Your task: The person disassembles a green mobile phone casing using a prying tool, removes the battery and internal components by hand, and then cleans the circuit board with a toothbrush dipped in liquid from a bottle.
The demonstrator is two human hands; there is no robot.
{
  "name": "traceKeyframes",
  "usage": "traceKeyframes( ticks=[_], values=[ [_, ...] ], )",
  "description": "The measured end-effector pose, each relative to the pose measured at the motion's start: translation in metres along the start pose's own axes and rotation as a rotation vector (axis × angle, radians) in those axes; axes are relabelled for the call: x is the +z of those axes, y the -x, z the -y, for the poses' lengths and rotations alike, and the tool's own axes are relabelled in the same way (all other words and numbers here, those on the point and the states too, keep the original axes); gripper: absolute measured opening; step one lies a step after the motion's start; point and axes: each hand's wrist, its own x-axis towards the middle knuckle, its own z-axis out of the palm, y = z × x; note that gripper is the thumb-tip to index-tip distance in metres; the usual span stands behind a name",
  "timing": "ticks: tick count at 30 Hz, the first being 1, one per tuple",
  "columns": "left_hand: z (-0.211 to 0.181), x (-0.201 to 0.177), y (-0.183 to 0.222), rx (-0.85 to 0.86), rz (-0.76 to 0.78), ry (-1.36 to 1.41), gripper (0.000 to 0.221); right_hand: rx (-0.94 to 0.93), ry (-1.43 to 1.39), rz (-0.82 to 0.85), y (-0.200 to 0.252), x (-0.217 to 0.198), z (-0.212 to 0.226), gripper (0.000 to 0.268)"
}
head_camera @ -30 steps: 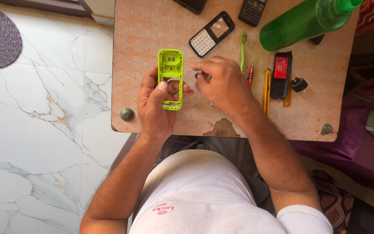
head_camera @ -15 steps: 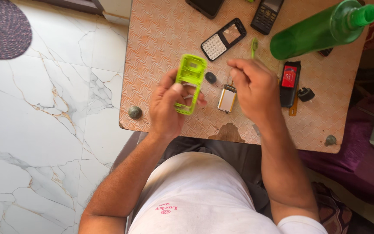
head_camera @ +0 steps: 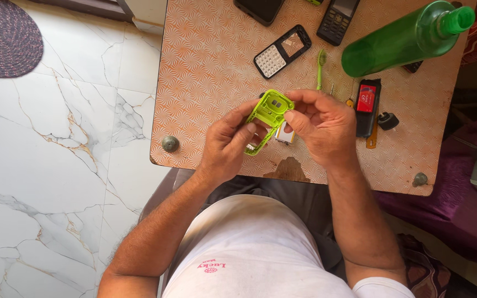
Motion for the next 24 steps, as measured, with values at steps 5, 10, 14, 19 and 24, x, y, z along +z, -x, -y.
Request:
traceKeyframes(
  ticks=[5,10,14,19,24],
  values=[
    [-0.004,0.004,0.001,0.019,0.018,-0.062,0.04,0.047,-0.063,-0.019,-0.001,-0.006,-0.001,0.029],
    [-0.025,0.012,-0.002,0.156,-0.049,-0.261,0.052,0.034,-0.142,-0.066,-0.003,0.0,-0.005,0.027],
    [-0.041,0.02,-0.002,0.452,-0.146,-0.706,0.067,0.033,-0.024,-0.171,-0.002,0.008,-0.002,0.025],
    [-0.032,0.027,-0.002,0.464,-0.145,-0.851,0.065,0.072,0.074,-0.188,0.007,0.021,0.014,0.027],
    [-0.023,0.013,-0.005,-0.081,0.056,0.302,0.051,-0.296,0.341,-0.064,0.011,0.018,0.028,0.032]
  ],
)
